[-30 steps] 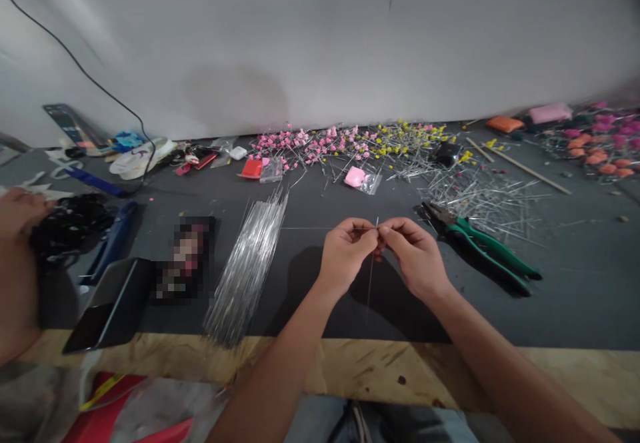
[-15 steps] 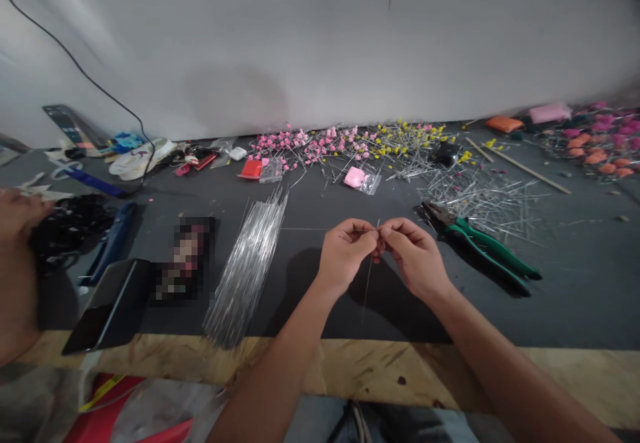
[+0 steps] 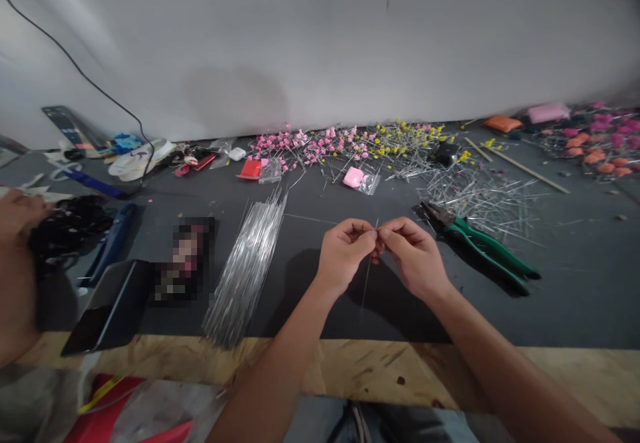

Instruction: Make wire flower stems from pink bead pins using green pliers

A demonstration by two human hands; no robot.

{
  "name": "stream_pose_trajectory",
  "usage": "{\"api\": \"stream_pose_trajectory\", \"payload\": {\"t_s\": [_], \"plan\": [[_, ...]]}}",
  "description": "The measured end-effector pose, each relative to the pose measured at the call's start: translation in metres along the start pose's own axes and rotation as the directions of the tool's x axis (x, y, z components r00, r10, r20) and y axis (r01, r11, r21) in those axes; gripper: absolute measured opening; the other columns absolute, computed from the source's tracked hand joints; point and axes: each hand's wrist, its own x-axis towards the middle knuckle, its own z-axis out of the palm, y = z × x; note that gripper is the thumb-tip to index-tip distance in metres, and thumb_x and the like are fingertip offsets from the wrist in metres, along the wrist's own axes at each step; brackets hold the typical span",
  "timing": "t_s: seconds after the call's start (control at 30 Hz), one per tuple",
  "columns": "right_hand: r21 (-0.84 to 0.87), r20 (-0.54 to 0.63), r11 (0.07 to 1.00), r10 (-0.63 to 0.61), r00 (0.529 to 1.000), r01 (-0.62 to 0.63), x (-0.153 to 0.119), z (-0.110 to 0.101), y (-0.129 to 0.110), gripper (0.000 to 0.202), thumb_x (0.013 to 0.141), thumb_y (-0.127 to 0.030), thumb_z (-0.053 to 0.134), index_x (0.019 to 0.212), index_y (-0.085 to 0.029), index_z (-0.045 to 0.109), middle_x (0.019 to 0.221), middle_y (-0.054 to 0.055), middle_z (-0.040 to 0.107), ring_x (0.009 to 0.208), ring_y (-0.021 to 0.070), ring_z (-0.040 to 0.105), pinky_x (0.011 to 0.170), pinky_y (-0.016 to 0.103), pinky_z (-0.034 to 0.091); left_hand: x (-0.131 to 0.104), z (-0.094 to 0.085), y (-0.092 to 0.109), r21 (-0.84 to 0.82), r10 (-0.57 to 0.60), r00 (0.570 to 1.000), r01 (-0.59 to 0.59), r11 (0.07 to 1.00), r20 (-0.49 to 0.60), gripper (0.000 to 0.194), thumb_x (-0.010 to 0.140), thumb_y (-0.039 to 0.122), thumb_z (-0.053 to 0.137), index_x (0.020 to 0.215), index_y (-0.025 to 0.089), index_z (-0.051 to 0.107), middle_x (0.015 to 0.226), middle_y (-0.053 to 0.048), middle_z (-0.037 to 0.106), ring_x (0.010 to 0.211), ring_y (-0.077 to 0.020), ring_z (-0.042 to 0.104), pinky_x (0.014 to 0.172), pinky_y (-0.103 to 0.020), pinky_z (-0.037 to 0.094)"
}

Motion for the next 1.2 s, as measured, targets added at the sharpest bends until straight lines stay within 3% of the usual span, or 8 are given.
{"api": "stream_pose_trajectory", "payload": {"t_s": [0.33,0.6,0.87,1.07,1.2], "plan": [[-0.031,0.015,1.000,-0.004,1.000,0.005,0.000,0.000,0.000,0.008,0.075,-0.027,0.061,0.070,-0.021,0.059,0.062,-0.002,0.056,0.057,0.0114,0.053,0.052,0.026,0.047,0.000,-0.001,0.002,0.073,0.006,1.000,-0.006,0.997,-0.001,0.006,0.066,0.019,0.058,0.065,0.014,0.055,0.052,0.003,0.056,0.046,-0.0082,0.053,0.045,-0.021,0.046],[-0.044,0.065,0.999,0.022,0.998,-0.019,0.001,-0.005,-0.007,0.011,0.075,-0.027,0.061,0.067,-0.020,0.058,0.058,-0.003,0.054,0.055,0.0102,0.051,0.054,0.023,0.045,-0.004,0.000,0.016,0.250,-0.015,0.996,-0.008,0.968,0.090,0.002,0.064,0.012,0.055,0.065,0.013,0.056,0.054,0.001,0.058,0.043,-0.0067,0.050,0.042,-0.020,0.042],[0.031,0.050,0.988,0.152,0.987,-0.153,0.002,-0.003,-0.013,0.010,0.073,-0.027,0.060,0.067,-0.020,0.056,0.057,-0.003,0.052,0.052,0.0104,0.050,0.050,0.023,0.044,-0.002,-0.005,0.015,0.189,-0.054,0.983,0.020,0.982,0.176,0.007,0.067,0.020,0.060,0.066,0.014,0.056,0.049,0.003,0.056,0.042,-0.0081,0.052,0.046,-0.022,0.045],[0.131,0.141,0.934,0.315,0.939,-0.333,0.003,-0.006,-0.017,0.008,0.071,-0.022,0.060,0.076,-0.022,0.054,0.055,-0.006,0.049,0.045,0.0082,0.046,0.045,0.021,0.042,-0.003,-0.008,0.013,0.128,-0.087,0.961,0.055,0.990,0.261,0.008,0.068,0.021,0.061,0.068,0.015,0.056,0.048,0.004,0.055,0.042,-0.0090,0.055,0.048,-0.023,0.046],[0.167,0.161,0.937,0.280,0.946,-0.306,0.001,-0.004,-0.013,0.008,0.074,-0.022,0.059,0.079,-0.024,0.052,0.056,-0.007,0.050,0.045,0.0084,0.047,0.045,0.022,0.043,-0.002,-0.009,0.011,0.018,-0.084,0.959,0.082,0.996,0.272,0.007,0.068,0.020,0.061,0.068,0.015,0.056,0.048,0.005,0.052,0.041,-0.0084,0.052,0.046,-0.024,0.047]]}}
